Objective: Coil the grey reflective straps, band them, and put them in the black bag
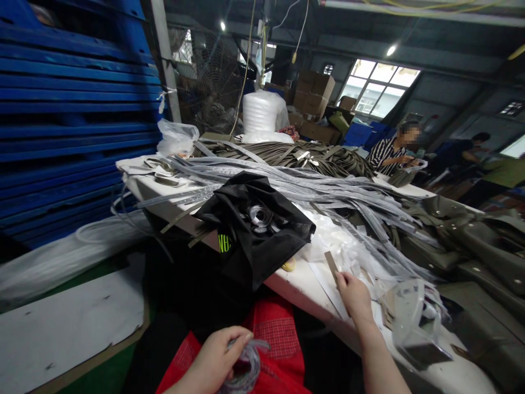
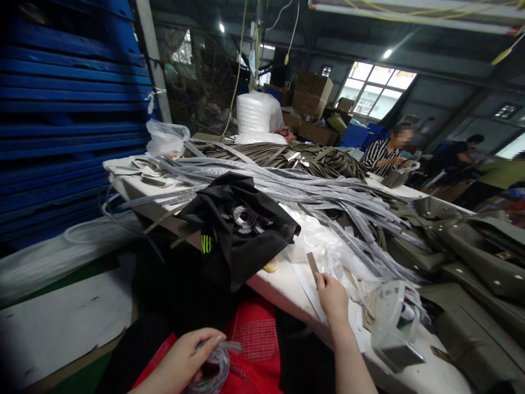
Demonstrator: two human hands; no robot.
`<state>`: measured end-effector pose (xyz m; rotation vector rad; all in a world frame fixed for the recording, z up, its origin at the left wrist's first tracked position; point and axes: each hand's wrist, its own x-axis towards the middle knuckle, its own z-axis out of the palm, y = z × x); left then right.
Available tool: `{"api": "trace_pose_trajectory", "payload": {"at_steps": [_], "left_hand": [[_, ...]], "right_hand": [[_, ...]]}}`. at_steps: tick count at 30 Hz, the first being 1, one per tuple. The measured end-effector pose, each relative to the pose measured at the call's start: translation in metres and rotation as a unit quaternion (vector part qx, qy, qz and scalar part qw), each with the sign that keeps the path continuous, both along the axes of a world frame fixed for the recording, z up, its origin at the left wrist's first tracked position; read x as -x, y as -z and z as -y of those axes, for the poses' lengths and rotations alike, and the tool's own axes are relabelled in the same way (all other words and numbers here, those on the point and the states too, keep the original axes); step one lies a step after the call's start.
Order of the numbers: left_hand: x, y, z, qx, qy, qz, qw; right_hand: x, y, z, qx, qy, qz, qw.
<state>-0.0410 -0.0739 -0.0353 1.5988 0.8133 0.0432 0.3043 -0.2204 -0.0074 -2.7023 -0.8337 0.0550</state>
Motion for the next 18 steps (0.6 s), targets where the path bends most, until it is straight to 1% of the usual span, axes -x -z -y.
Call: {"api": "trace_pose_trajectory", "payload": {"at_steps": [1,2,3,4,5,6,8,11,12,14,18], "left_hand": [[-0.001,-0.001,0.000,-0.001,-0.001,0.000,1.000],[-0.001,-0.002,0.001,-0.002,0.000,0.001,1.000],[-0.002,-0.003,0.001,-0.002,0.001,0.002,1.000],[-0.002,-0.005,0.001,-0.001,0.003,0.003,1.000],[-0.002,-0.006,0.001,0.000,0.003,0.004,1.000],[-0.003,-0.008,0.001,0.000,0.004,0.005,1.000],[-0.002,-0.011,0.001,-0.005,0.004,0.007,1.000],[-0.001,-0.014,0.000,-0.011,0.002,0.007,1.000],[-0.001,-0.015,0.000,-0.011,0.000,0.005,1.000],[0.000,-0.018,0.000,-0.010,0.000,0.002,1.000],[-0.001,-0.024,0.000,-0.006,0.010,0.004,1.000]], "right_hand": [[0.004,-0.003,0.001,-0.071,0.004,-0.056,0.996],[0.010,-0.006,0.001,-0.153,0.007,-0.132,0.979],[0.017,-0.010,-0.001,-0.235,0.009,-0.217,0.947],[0.025,-0.014,-0.002,-0.301,0.011,-0.300,0.905],[0.033,-0.018,-0.005,-0.343,0.009,-0.370,0.863],[0.041,-0.023,-0.007,-0.371,0.005,-0.426,0.825],[0.054,-0.031,-0.012,-0.392,-0.012,-0.515,0.762],[0.066,-0.041,-0.018,-0.397,-0.040,-0.608,0.687],[0.069,-0.043,-0.020,-0.396,-0.045,-0.627,0.669],[0.075,-0.046,-0.023,-0.390,-0.052,-0.646,0.654],[0.088,-0.047,-0.027,-0.377,-0.057,-0.649,0.658]]}}
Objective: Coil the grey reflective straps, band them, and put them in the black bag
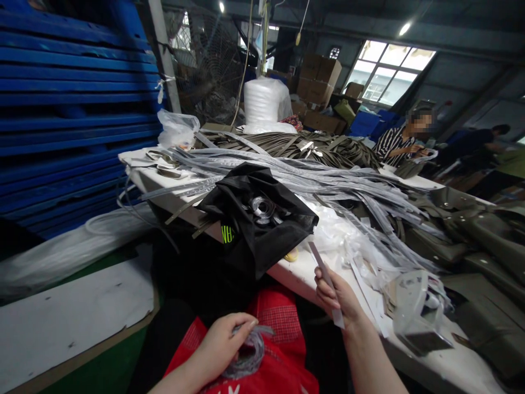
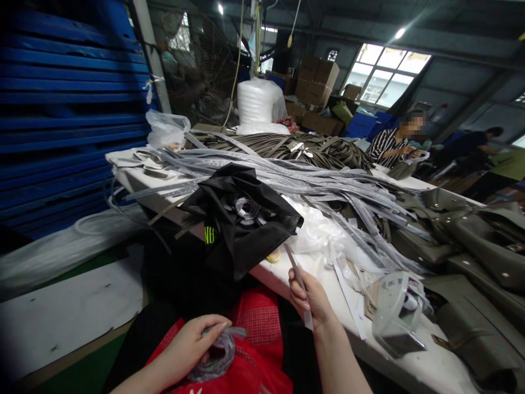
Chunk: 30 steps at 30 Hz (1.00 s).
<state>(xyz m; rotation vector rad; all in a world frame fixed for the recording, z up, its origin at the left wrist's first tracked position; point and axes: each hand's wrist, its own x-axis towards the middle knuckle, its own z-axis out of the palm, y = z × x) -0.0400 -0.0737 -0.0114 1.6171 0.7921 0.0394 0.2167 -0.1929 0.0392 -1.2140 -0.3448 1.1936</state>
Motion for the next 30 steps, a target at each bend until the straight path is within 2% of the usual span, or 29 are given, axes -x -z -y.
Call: {"api": "trace_pose_trajectory", "payload": {"at_steps": [3,7,10,14,16,17,19,21,22,23,24,26,30], "left_hand": [[0.000,-0.002,0.000,-0.001,0.004,0.006,1.000],[0.000,-0.003,0.000,-0.016,0.012,0.014,1.000],[0.001,-0.004,0.000,-0.032,0.012,0.022,0.999],[0.002,-0.005,0.001,-0.042,0.005,0.022,0.999],[0.002,-0.004,0.001,-0.041,0.002,0.022,0.999],[0.003,-0.004,0.001,-0.039,0.001,0.020,0.999],[0.002,-0.004,0.001,-0.034,0.002,0.015,0.999],[0.002,-0.003,0.001,-0.030,0.004,0.010,0.999],[0.001,-0.003,0.001,-0.029,0.005,0.008,1.000],[0.000,-0.002,0.000,-0.030,0.006,0.006,1.000],[0.000,-0.001,0.000,-0.030,0.006,0.004,1.000],[-0.002,0.001,0.000,-0.030,0.007,0.001,1.000],[-0.003,0.005,-0.001,-0.026,0.008,-0.005,1.000]], "right_hand": [[0.009,0.002,-0.001,0.011,0.000,0.030,0.999],[0.023,0.002,-0.001,0.049,-0.013,0.131,0.990],[0.034,0.000,-0.003,0.060,-0.040,0.251,0.965],[0.037,-0.005,-0.003,0.038,-0.057,0.385,0.920],[0.027,-0.005,0.000,0.034,-0.034,0.488,0.871],[0.019,-0.004,0.002,0.047,-0.014,0.555,0.831],[-0.003,0.002,0.007,0.116,0.027,0.686,0.718],[-0.025,0.014,0.012,0.215,0.043,0.772,0.597],[-0.035,0.023,0.015,0.259,0.032,0.793,0.550],[-0.042,0.033,0.017,0.290,0.010,0.804,0.519],[-0.047,0.043,0.018,0.306,-0.016,0.809,0.501],[-0.051,0.062,0.022,0.306,-0.054,0.810,0.496],[-0.048,0.083,0.029,0.269,-0.054,0.799,0.536]]}}
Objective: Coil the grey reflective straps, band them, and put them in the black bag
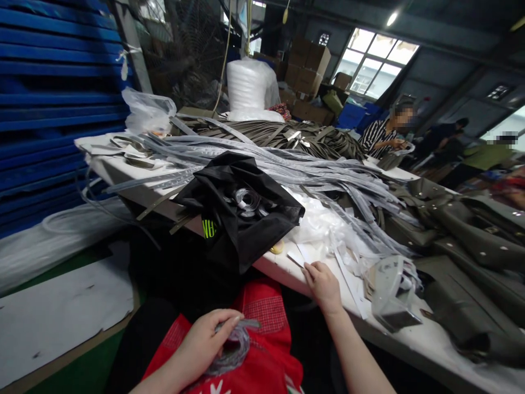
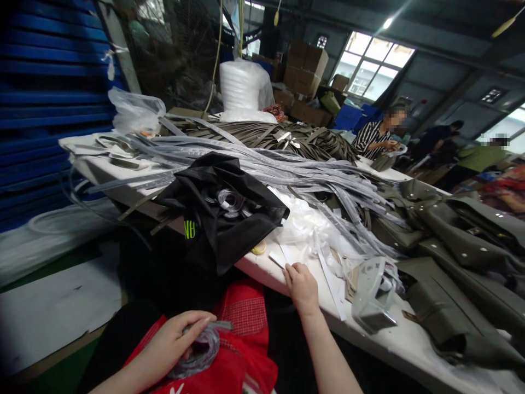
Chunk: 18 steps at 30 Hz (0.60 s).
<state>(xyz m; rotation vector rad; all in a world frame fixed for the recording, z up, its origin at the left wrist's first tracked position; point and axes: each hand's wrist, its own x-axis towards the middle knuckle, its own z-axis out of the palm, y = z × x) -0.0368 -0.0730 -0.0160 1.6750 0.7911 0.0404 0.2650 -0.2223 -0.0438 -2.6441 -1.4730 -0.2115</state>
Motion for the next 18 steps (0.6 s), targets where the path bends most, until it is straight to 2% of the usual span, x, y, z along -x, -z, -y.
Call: {"api": "trace_pose_trajectory", "payload": {"at_steps": [7,13,18], "left_hand": [[-0.004,0.000,0.000,-0.009,0.002,-0.005,1.000],[-0.004,-0.004,0.000,-0.013,0.010,-0.025,1.000],[-0.003,-0.004,-0.001,-0.030,0.021,-0.016,0.999]], "right_hand": [[-0.007,-0.006,0.008,-0.015,-0.028,-0.063,0.998],[-0.010,-0.010,0.005,-0.006,-0.028,-0.062,0.998],[-0.013,-0.014,0.004,0.030,-0.031,-0.051,0.998]]}}
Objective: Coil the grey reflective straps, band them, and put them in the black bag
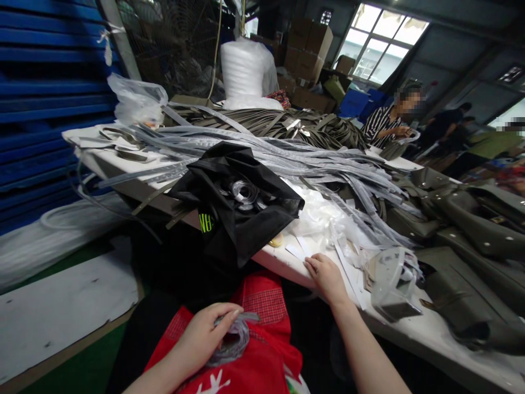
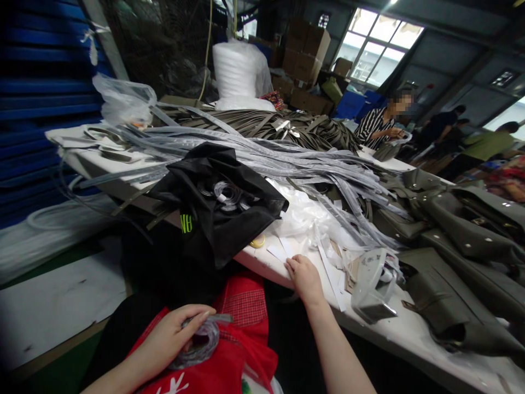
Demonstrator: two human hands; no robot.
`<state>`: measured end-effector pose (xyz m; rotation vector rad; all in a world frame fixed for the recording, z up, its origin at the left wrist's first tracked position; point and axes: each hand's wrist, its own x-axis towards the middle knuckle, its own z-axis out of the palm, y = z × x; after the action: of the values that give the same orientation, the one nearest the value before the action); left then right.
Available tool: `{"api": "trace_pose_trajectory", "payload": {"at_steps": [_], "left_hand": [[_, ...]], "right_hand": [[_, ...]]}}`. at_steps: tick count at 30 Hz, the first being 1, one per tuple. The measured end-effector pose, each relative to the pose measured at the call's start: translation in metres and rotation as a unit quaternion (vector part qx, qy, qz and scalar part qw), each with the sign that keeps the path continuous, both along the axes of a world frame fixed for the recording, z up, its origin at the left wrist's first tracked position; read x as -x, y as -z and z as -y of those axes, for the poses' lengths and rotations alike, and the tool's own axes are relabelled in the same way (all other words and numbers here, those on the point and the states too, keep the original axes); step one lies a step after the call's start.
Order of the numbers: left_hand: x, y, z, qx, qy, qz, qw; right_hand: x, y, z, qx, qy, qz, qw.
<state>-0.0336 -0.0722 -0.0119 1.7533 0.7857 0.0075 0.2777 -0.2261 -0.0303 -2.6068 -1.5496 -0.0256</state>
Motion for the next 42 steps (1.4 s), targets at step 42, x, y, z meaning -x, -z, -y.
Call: {"api": "trace_pose_trajectory", "payload": {"at_steps": [42], "left_hand": [[0.006,-0.002,-0.001,-0.036,-0.003,0.035,0.999]], "right_hand": [[-0.003,-0.031,-0.017,0.119,-0.015,-0.024,0.992]]}}
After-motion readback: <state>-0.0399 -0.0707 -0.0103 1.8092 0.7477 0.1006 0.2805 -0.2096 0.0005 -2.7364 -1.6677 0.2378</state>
